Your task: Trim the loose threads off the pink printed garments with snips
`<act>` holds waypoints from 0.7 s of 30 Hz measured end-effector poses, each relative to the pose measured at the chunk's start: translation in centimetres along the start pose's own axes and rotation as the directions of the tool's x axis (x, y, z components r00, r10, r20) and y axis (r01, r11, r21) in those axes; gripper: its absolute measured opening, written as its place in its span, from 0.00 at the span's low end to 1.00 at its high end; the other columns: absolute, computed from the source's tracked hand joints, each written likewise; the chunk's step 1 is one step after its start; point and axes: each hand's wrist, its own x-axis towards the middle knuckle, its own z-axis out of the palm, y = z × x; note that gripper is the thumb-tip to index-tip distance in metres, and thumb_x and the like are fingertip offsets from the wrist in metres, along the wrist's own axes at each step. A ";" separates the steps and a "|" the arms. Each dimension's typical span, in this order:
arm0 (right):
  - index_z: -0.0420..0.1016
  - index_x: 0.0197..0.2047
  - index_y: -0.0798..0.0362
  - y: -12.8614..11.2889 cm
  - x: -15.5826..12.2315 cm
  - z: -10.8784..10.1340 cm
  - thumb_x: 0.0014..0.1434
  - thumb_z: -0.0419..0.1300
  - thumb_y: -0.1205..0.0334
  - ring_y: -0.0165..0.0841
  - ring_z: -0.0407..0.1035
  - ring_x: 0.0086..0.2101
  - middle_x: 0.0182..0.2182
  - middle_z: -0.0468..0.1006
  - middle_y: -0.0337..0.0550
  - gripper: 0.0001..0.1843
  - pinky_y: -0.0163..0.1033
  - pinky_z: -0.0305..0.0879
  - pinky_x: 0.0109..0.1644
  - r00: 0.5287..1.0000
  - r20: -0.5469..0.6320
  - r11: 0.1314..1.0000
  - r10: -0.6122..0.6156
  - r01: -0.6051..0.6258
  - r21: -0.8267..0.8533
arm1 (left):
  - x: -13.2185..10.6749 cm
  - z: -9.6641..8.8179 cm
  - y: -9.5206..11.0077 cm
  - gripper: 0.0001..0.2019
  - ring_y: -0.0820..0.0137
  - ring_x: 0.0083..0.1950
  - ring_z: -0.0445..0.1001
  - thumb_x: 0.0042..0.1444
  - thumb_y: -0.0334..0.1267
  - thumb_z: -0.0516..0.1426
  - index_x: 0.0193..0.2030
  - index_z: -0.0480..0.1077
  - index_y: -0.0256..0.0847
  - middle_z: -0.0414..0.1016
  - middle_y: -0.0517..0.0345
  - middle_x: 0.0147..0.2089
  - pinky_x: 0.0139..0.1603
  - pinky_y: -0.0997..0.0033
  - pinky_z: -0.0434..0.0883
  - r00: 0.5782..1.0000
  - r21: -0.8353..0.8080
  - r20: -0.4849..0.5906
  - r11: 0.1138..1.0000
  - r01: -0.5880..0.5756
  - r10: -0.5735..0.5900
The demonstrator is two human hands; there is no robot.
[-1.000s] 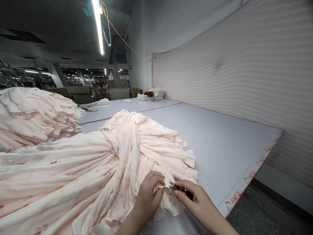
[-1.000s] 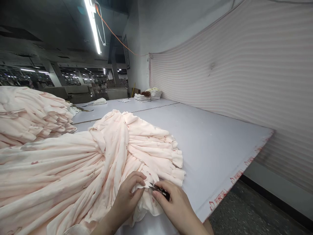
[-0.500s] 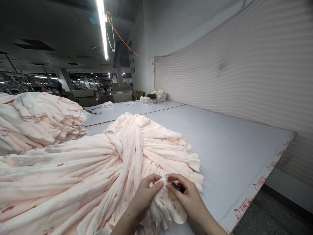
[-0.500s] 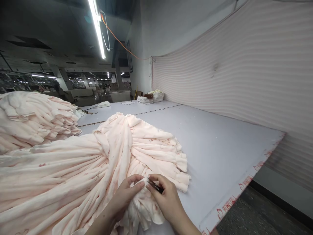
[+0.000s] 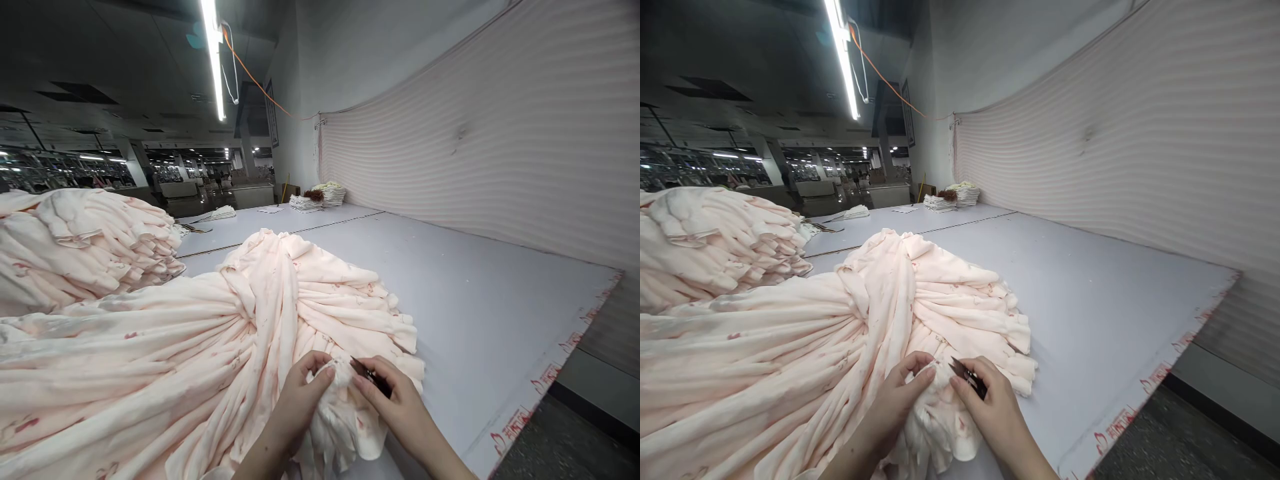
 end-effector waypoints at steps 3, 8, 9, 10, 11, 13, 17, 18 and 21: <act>0.77 0.39 0.52 -0.1 -0.1 -0.2 0.56 0.58 0.54 0.39 0.70 0.37 0.34 0.77 0.43 0.13 0.39 0.63 0.40 0.996 0.076 0.999 0.049 -0.050 0.012 | 0.0 0.0 -0.1 0.09 0.71 0.38 0.66 0.53 0.42 0.58 0.38 0.68 0.41 0.69 0.62 0.35 0.42 0.73 0.63 0.999 -0.002 0.032 1.000 0.000 0.000; 0.79 0.36 0.54 -0.3 0.9 0.2 0.56 0.58 0.54 0.39 0.70 0.35 0.32 0.79 0.44 0.13 0.39 0.64 0.38 0.985 0.155 0.991 0.078 -0.094 0.099 | -0.2 0.4 0.8 0.06 0.69 0.41 0.66 0.53 0.40 0.57 0.35 0.70 0.39 0.70 0.61 0.35 0.44 0.73 0.62 0.994 0.060 0.099 0.997 -0.041 0.035; 0.79 0.35 0.54 -0.3 1.0 0.2 0.56 0.58 0.54 0.39 0.70 0.35 0.31 0.79 0.44 0.14 0.39 0.64 0.37 0.983 0.165 0.989 0.083 -0.102 0.106 | -0.2 0.4 0.9 0.06 0.69 0.40 0.66 0.54 0.39 0.57 0.34 0.70 0.39 0.70 0.61 0.34 0.43 0.73 0.62 0.994 0.068 0.108 0.997 -0.041 0.034; 0.79 0.35 0.54 -0.4 1.1 0.1 0.55 0.58 0.54 0.39 0.70 0.35 0.31 0.79 0.44 0.14 0.39 0.64 0.37 0.982 0.173 0.988 0.081 -0.102 0.117 | -0.1 0.4 1.1 0.06 0.70 0.40 0.65 0.53 0.39 0.57 0.34 0.70 0.39 0.69 0.61 0.34 0.43 0.74 0.62 0.993 0.077 0.116 0.996 -0.042 0.033; 0.79 0.36 0.54 -0.4 1.2 -0.1 0.55 0.58 0.54 0.39 0.70 0.36 0.33 0.79 0.44 0.14 0.39 0.64 0.38 0.981 0.182 0.987 0.074 -0.098 0.128 | 0.0 0.3 1.2 0.06 0.70 0.39 0.65 0.53 0.39 0.57 0.34 0.70 0.39 0.69 0.62 0.33 0.43 0.74 0.62 0.992 0.085 0.125 0.996 -0.041 0.030; 0.79 0.38 0.54 -0.5 1.2 -0.5 0.55 0.59 0.55 0.40 0.70 0.38 0.34 0.79 0.44 0.13 0.39 0.64 0.41 0.981 0.184 0.986 0.062 -0.088 0.138 | 0.2 0.1 1.3 0.06 0.71 0.38 0.64 0.53 0.39 0.57 0.34 0.70 0.39 0.68 0.62 0.32 0.42 0.74 0.61 0.991 0.089 0.134 0.996 -0.030 0.018; 0.80 0.33 0.55 -0.6 1.1 -1.3 0.55 0.58 0.55 0.38 0.70 0.34 0.30 0.79 0.43 0.13 0.38 0.64 0.37 0.972 0.221 0.985 0.085 -0.116 0.128 | 0.7 -0.3 1.2 0.08 0.72 0.35 0.64 0.52 0.41 0.58 0.36 0.69 0.39 0.66 0.62 0.32 0.39 0.74 0.62 0.993 0.084 0.106 0.996 0.036 -0.045; 0.80 0.33 0.55 -0.6 1.1 -1.5 0.55 0.58 0.55 0.37 0.70 0.34 0.29 0.78 0.43 0.13 0.37 0.64 0.36 0.970 0.229 0.984 0.084 -0.116 0.132 | 0.8 -0.3 1.2 0.08 0.72 0.35 0.64 0.51 0.41 0.58 0.36 0.69 0.39 0.66 0.63 0.32 0.38 0.74 0.61 0.993 0.093 0.103 0.995 0.047 -0.057; 0.80 0.33 0.55 -0.7 1.2 -1.5 0.54 0.59 0.55 0.37 0.69 0.34 0.28 0.78 0.42 0.13 0.37 0.64 0.37 0.971 0.232 0.985 0.064 -0.099 0.140 | 0.8 -0.1 1.5 0.08 0.71 0.36 0.63 0.50 0.41 0.59 0.35 0.70 0.39 0.65 0.63 0.32 0.39 0.74 0.61 0.991 0.129 0.111 0.990 0.058 -0.073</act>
